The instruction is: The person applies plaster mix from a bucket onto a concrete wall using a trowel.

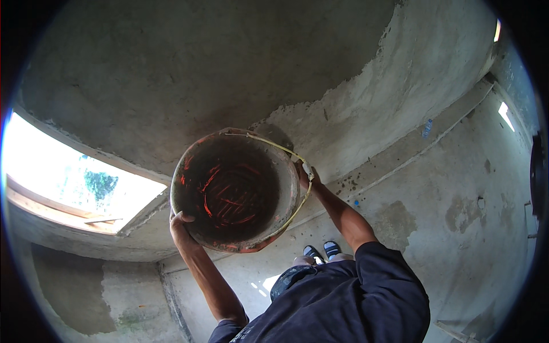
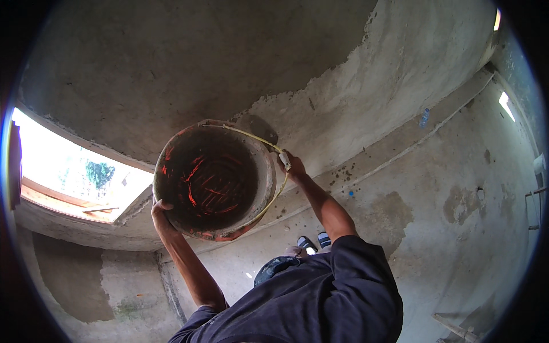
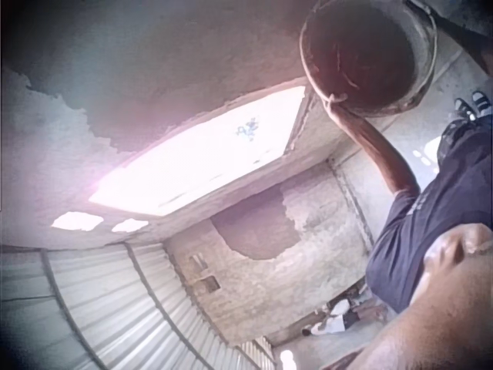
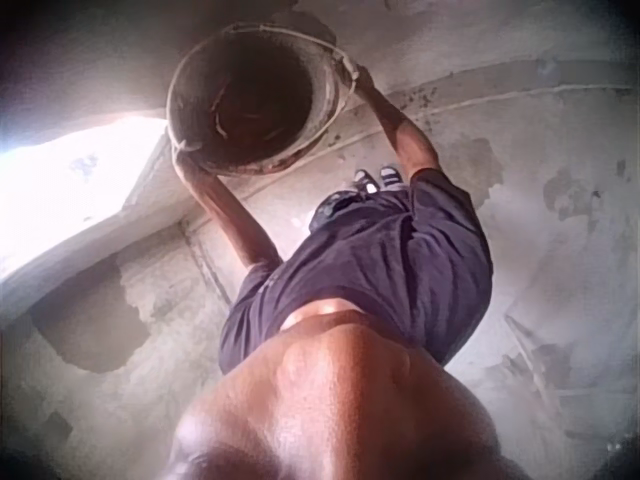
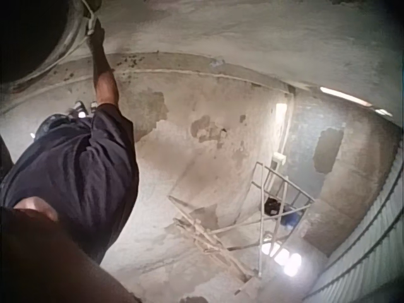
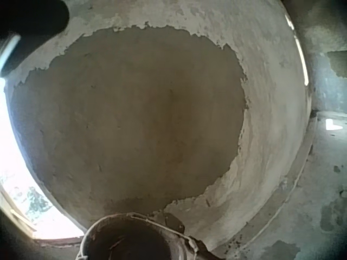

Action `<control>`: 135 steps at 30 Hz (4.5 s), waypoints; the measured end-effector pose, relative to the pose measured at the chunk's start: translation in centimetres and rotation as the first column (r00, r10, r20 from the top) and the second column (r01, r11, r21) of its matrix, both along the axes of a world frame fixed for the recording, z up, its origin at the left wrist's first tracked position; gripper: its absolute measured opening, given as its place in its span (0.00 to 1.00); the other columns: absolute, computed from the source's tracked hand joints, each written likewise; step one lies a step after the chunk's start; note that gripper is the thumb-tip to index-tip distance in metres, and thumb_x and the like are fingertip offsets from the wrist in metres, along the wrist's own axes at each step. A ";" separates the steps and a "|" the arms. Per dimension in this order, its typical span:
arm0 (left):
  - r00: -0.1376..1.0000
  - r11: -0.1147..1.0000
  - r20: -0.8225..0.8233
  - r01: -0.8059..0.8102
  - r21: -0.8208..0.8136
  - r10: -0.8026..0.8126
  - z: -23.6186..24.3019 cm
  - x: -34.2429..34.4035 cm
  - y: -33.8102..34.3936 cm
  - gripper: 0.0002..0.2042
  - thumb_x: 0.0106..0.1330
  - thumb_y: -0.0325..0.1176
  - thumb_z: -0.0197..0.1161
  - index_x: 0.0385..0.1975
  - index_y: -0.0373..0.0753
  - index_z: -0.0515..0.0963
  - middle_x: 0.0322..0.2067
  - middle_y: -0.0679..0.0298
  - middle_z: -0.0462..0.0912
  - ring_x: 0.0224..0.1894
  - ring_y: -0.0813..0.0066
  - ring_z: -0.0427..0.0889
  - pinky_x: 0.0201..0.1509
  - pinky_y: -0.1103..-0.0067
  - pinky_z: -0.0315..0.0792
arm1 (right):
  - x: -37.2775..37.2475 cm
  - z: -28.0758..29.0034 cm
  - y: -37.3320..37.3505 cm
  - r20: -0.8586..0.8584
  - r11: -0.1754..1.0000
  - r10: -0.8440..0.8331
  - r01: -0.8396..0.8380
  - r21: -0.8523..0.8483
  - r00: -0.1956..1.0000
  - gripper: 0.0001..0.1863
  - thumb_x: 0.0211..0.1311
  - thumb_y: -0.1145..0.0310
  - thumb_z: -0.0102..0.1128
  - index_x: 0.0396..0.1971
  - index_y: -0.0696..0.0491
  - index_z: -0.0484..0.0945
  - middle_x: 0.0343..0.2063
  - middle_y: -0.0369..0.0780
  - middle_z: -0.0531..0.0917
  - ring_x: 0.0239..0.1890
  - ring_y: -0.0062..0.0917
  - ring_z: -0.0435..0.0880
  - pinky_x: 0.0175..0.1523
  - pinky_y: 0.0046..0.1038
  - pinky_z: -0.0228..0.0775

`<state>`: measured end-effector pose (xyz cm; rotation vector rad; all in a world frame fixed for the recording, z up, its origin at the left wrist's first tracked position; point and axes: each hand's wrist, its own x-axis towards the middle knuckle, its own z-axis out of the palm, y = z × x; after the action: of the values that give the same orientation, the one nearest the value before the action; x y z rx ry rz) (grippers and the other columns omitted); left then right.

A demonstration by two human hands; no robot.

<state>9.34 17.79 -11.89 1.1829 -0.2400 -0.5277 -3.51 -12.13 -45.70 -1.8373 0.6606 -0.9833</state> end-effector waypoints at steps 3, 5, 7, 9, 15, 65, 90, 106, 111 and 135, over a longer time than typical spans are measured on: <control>0.999 1.000 0.053 0.005 -0.021 -0.003 1.2 -1.2 0.2 0.31 0.36 0.21 0.48 0.50 0.27 0.67 0.42 0.50 0.78 0.39 0.57 0.81 0.48 0.69 0.79 | -1.2 6.4 -1.7 -0.123 0.991 -0.117 0.107 -0.082 0.986 0.13 0.61 0.60 0.53 0.36 0.54 0.66 0.29 0.51 0.79 0.32 0.51 0.78 0.33 0.48 0.71; 0.998 0.999 0.062 0.023 -0.034 -0.021 1.0 -1.6 -0.5 0.32 0.36 0.21 0.48 0.50 0.27 0.67 0.42 0.51 0.78 0.39 0.57 0.81 0.48 0.69 0.79 | -1.1 8.8 -4.4 0.016 0.925 -0.368 0.368 -0.090 0.930 0.11 0.66 0.62 0.48 0.32 0.55 0.68 0.26 0.53 0.78 0.32 0.52 0.78 0.30 0.46 0.70; 0.997 0.999 0.080 0.019 -0.051 -0.015 0.8 -1.2 -0.5 0.32 0.35 0.21 0.48 0.50 0.28 0.67 0.42 0.51 0.78 0.40 0.58 0.81 0.48 0.69 0.79 | 0.9 10.8 -5.3 -0.059 0.940 -0.341 0.341 -0.011 0.938 0.12 0.66 0.61 0.47 0.34 0.56 0.66 0.29 0.54 0.78 0.35 0.54 0.77 0.33 0.48 0.69; 0.997 1.000 0.072 -0.020 -0.018 0.021 0.9 -1.1 1.0 0.33 0.35 0.21 0.48 0.51 0.28 0.67 0.42 0.51 0.78 0.41 0.58 0.80 0.49 0.69 0.78 | 3.6 10.8 -4.2 -0.124 0.954 -0.282 0.292 0.068 0.951 0.13 0.66 0.60 0.46 0.35 0.56 0.64 0.31 0.55 0.78 0.38 0.56 0.76 0.36 0.51 0.67; 0.995 1.000 0.098 0.013 0.020 -0.015 0.8 -2.5 -2.3 0.33 0.35 0.22 0.48 0.51 0.29 0.68 0.42 0.53 0.78 0.40 0.60 0.80 0.49 0.72 0.77 | 1.0 -6.8 0.2 0.054 0.993 0.001 0.005 -0.119 0.999 0.20 0.65 0.58 0.47 0.48 0.57 0.66 0.31 0.54 0.80 0.36 0.49 0.80 0.37 0.45 0.72; 0.766 0.985 0.621 0.163 0.061 -0.166 3.0 -0.6 4.1 0.33 0.31 0.19 0.53 0.48 0.25 0.76 0.40 0.61 0.81 0.41 0.80 0.76 0.47 0.86 0.69 | -4.8 32.3 12.7 -0.608 0.503 0.168 -0.598 -0.624 0.776 0.07 0.42 0.73 0.57 0.11 0.57 0.74 0.19 0.48 0.79 0.27 0.44 0.80 0.32 0.40 0.71; 0.652 0.948 0.688 0.214 0.233 -0.317 3.0 -1.2 1.6 0.32 0.29 0.23 0.57 0.45 0.25 0.77 0.37 0.62 0.81 0.39 0.76 0.76 0.49 0.81 0.68 | -6.1 23.5 18.7 -0.344 0.840 0.518 -0.542 0.031 0.783 0.19 0.54 0.64 0.63 0.45 0.57 0.78 0.35 0.51 0.82 0.40 0.44 0.82 0.46 0.37 0.73; 0.929 0.997 0.363 0.072 0.021 -0.074 -0.6 -0.4 -0.4 0.21 0.36 0.22 0.52 0.35 0.26 0.78 0.29 0.63 0.80 0.28 0.79 0.75 0.32 0.84 0.70 | -11.2 24.6 14.9 0.325 0.644 0.522 -0.614 0.457 0.789 0.13 0.58 0.64 0.60 0.37 0.59 0.78 0.23 0.35 0.79 0.19 0.16 0.76 0.21 0.20 0.68; 0.958 0.992 0.272 0.066 0.106 -0.093 -1.8 -2.2 -2.1 0.24 0.38 0.23 0.51 0.41 0.28 0.75 0.32 0.63 0.80 0.31 0.75 0.77 0.37 0.84 0.71 | -15.4 23.9 13.1 0.263 0.668 0.450 -0.517 0.535 0.853 0.12 0.54 0.67 0.60 0.35 0.59 0.78 0.22 0.34 0.77 0.18 0.13 0.73 0.20 0.19 0.67; 0.956 0.988 0.279 -0.118 0.098 0.087 1.6 -5.3 0.3 0.23 0.40 0.23 0.51 0.41 0.27 0.74 0.32 0.61 0.79 0.32 0.75 0.77 0.38 0.83 0.72 | -9.0 9.7 6.1 0.360 0.779 -0.153 -0.111 0.617 0.920 0.06 0.61 0.69 0.54 0.34 0.55 0.71 0.17 0.34 0.74 0.12 0.15 0.70 0.17 0.21 0.62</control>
<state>4.05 18.06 -10.26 1.3725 -0.3871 -0.2873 -12.48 -6.01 -35.95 -1.0011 0.6561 -0.9569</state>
